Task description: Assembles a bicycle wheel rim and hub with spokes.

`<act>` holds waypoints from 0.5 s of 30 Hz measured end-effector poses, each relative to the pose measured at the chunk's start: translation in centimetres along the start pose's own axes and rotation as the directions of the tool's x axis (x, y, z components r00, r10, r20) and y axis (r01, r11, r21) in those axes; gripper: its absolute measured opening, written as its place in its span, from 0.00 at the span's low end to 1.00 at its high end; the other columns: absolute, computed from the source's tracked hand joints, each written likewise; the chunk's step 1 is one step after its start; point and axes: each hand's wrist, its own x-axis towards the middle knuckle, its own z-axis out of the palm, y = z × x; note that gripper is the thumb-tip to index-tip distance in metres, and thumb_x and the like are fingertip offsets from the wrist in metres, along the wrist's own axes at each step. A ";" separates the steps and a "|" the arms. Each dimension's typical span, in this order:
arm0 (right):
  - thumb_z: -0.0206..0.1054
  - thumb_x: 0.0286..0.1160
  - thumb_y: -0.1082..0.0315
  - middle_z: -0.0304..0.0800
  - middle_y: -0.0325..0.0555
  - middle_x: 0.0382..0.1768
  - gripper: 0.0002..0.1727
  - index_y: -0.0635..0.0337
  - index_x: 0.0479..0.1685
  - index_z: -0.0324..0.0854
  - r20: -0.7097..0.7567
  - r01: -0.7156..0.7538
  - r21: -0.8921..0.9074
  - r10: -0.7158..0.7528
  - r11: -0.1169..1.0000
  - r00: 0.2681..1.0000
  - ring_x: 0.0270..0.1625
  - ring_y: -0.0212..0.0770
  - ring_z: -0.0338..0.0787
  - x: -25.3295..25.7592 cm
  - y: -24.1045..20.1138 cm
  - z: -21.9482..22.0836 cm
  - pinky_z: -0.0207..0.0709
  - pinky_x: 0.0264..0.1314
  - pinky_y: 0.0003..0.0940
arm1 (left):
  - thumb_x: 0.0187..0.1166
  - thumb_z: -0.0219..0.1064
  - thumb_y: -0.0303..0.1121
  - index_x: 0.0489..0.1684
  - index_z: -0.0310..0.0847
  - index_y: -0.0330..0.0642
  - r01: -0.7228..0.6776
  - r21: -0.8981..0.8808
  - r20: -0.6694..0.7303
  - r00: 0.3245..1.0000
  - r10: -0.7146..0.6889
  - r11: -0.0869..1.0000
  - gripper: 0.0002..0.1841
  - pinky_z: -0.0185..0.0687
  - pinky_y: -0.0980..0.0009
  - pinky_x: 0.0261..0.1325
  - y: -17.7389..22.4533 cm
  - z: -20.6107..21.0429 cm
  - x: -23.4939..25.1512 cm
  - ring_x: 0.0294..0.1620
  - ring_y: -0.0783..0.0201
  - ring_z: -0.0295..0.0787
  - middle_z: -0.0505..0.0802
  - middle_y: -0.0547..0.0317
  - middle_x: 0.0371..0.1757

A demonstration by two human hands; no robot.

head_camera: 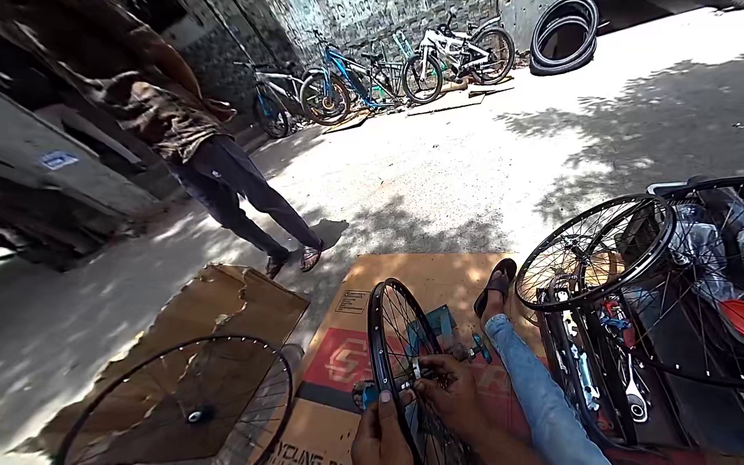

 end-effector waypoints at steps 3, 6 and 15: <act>0.76 0.73 0.62 0.93 0.52 0.59 0.21 0.68 0.59 0.88 -0.008 -0.009 -0.123 0.008 0.992 1.000 0.63 0.39 0.91 1.4 1.2 0.5 0.83 0.71 0.38 | 0.93 0.51 0.34 0.57 0.77 0.25 0.070 0.061 0.007 0.997 -0.071 0.996 0.17 0.91 0.69 0.44 0.7 0.4 0.6 0.33 0.67 0.93 0.92 0.53 0.33; 0.73 0.77 0.58 0.93 0.48 0.62 0.21 0.62 0.61 0.89 0.029 -0.032 -0.190 0.039 0.981 0.999 0.67 0.38 0.89 2.5 2.0 1.2 0.80 0.75 0.40 | 0.94 0.49 0.40 0.64 0.75 0.29 0.160 0.189 0.018 0.986 -0.166 0.969 0.20 0.91 0.64 0.37 1.8 0.4 1.8 0.27 0.64 0.92 0.91 0.54 0.30; 0.55 0.92 0.56 0.89 0.52 0.66 0.24 0.64 0.67 0.87 0.316 0.031 -0.123 0.010 0.992 0.949 0.71 0.39 0.85 4.1 3.8 0.7 0.75 0.80 0.40 | 0.92 0.54 0.42 0.65 0.81 0.34 0.080 0.282 -0.004 0.997 -0.082 0.956 0.20 0.81 0.63 0.48 2.3 0.7 7.8 0.43 0.64 0.87 0.91 0.51 0.47</act>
